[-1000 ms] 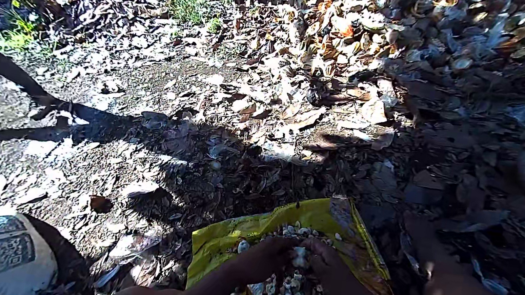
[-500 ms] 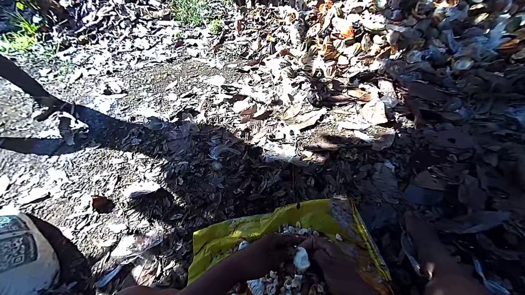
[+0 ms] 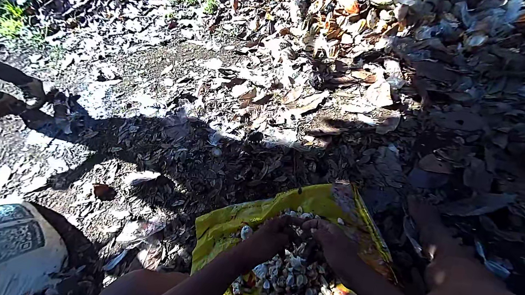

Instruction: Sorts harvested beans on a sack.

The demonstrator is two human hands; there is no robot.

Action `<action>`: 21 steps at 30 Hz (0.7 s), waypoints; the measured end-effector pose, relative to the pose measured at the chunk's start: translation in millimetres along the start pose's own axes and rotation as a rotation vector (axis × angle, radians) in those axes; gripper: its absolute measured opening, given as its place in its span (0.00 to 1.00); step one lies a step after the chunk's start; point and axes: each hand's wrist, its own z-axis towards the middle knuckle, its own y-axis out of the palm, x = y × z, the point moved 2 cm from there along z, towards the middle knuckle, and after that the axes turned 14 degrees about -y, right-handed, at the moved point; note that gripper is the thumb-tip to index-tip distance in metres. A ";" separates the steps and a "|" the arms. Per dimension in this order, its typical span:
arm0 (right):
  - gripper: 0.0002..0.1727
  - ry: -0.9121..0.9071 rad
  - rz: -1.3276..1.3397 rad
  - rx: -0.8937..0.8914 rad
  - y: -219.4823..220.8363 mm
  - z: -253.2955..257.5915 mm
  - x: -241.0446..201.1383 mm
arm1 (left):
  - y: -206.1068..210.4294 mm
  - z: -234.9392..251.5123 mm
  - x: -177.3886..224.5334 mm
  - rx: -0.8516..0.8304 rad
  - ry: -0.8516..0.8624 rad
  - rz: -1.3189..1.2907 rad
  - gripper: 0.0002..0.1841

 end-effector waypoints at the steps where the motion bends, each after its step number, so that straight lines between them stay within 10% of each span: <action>1: 0.19 -0.019 -0.089 -0.014 -0.8 1.9 0.5 | -0.8 0.8 -0.7 0.021 -0.020 0.041 0.25; 11: 0.23 -0.166 -1.153 -0.390 -0.7 19.7 24.1 | -0.4 9.1 -13.8 0.163 -0.153 0.720 0.18; 21: 0.30 0.154 -1.379 -0.549 25.4 29.3 110.7 | -1.8 -33.7 40.9 0.307 -0.027 0.874 0.18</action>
